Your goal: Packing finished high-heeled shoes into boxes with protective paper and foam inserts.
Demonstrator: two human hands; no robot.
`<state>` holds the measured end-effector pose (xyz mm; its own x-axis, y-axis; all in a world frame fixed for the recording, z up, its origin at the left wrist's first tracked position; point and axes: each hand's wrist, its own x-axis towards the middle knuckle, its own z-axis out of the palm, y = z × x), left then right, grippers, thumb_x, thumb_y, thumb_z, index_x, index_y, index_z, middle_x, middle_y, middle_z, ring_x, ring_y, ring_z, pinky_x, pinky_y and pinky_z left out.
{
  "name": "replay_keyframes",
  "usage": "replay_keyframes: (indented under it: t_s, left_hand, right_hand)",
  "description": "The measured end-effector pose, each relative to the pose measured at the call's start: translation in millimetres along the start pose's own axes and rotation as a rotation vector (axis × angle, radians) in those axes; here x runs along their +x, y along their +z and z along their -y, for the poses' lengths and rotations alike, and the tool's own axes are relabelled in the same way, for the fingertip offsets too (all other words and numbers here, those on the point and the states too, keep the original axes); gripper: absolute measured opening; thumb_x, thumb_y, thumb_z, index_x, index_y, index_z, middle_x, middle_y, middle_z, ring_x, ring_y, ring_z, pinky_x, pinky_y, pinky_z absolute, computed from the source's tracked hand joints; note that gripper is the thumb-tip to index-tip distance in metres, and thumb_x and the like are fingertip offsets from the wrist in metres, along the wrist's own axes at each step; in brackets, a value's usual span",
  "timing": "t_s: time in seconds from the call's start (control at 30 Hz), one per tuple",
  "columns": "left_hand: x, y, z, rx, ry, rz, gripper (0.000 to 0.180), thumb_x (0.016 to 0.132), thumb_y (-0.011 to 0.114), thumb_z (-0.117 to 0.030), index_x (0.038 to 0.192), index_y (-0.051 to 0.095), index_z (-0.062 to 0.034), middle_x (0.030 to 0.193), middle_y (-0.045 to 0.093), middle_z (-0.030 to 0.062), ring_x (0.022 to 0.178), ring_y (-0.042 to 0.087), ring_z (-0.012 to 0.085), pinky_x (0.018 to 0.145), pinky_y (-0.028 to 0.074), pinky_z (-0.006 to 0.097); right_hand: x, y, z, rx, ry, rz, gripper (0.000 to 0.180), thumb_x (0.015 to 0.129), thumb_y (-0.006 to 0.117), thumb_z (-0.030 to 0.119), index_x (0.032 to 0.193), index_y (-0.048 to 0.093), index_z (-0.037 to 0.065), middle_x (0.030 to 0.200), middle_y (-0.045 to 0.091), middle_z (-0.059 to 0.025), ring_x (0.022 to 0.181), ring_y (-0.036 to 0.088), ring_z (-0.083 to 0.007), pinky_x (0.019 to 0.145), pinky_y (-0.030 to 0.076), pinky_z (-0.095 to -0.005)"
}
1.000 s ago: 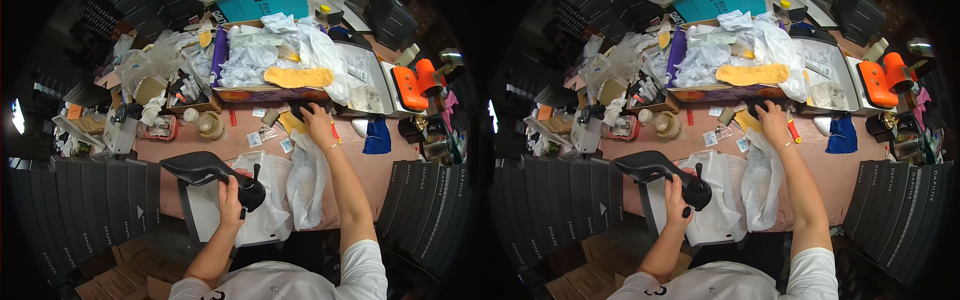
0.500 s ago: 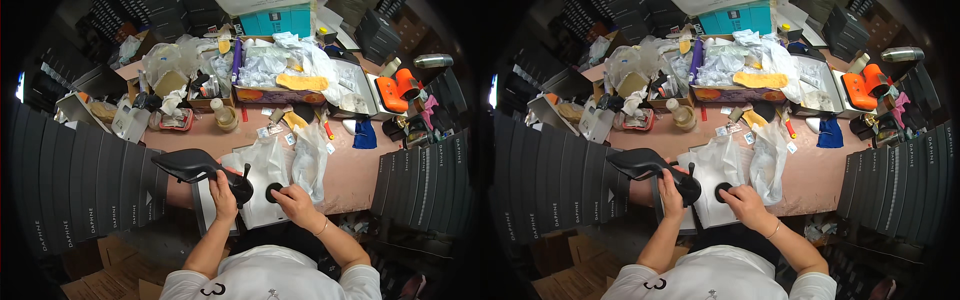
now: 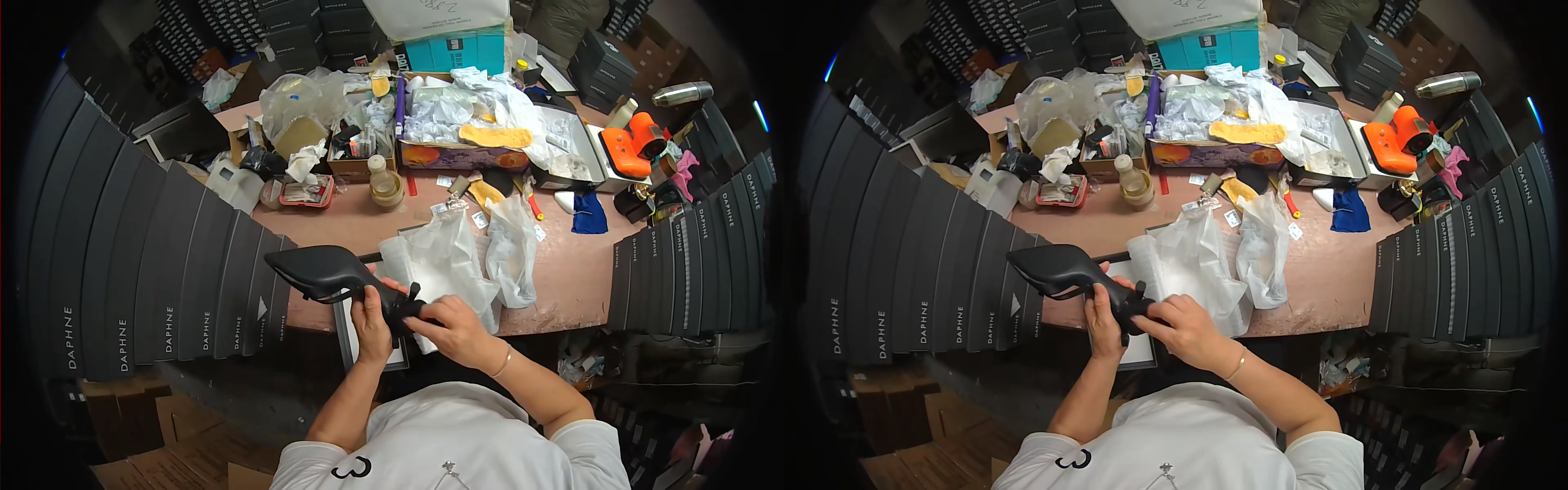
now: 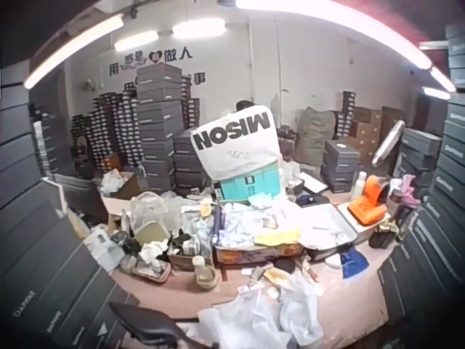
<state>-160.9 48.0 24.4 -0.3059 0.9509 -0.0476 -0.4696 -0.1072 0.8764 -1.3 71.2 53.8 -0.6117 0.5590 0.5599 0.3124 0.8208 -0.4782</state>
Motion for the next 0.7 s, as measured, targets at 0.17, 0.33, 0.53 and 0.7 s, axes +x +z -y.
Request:
replay_keyframes:
  t_s: [0.17,0.33,0.53,0.7]
  left_hand:
    - [-6,-16,-2,-0.094,-0.079,0.150,0.058,0.100,0.036,-0.046,0.135,0.033,-0.0003,0.103,0.058,0.0133,0.095,0.062,0.0231,0.084,0.052,0.035]
    - [-9,-18,-18,-0.145,-0.119,0.229,0.058,0.099,0.036,-0.046,0.134,0.034,0.0000,0.105,0.059,0.0143,0.098,0.061,0.0230,0.086,0.051,0.035]
    - [-13,-17,-10,-0.029,-0.175,0.213,0.059,0.100,0.036,-0.047,0.129,0.040,0.0043,0.099,0.061,0.0135,0.088,0.062,0.0206,0.080,0.052,0.033]
    - [0,-28,4,-0.141,-0.208,0.229,0.060,0.099,0.035,-0.048,0.126,0.041,0.0055,0.092,0.062,0.0131,0.081,0.062,0.0201,0.078,0.052,0.033]
  right_hand:
    - [-2,-24,22,0.002,-0.029,-0.079,0.040,0.069,0.065,0.005,0.108,0.066,0.009,0.091,0.058,-0.0038,0.078,0.055,-0.0209,0.072,0.044,-0.0335]
    - [-38,-10,-13,-0.094,0.084,0.126,0.041,0.070,0.065,0.003,0.111,0.066,0.009,0.094,0.059,-0.0049,0.086,0.056,-0.0214,0.073,0.043,-0.0340]
    - [5,-6,29,0.177,0.139,0.064,0.041,0.071,0.064,-0.004,0.111,0.064,0.006,0.096,0.057,-0.0077,0.084,0.055,-0.0271,0.076,0.045,-0.0360]
    - [-59,-7,32,0.325,0.245,0.225,0.043,0.071,0.063,-0.005,0.113,0.063,0.006,0.098,0.057,-0.0085,0.086,0.055,-0.0272,0.077,0.046,-0.0366]
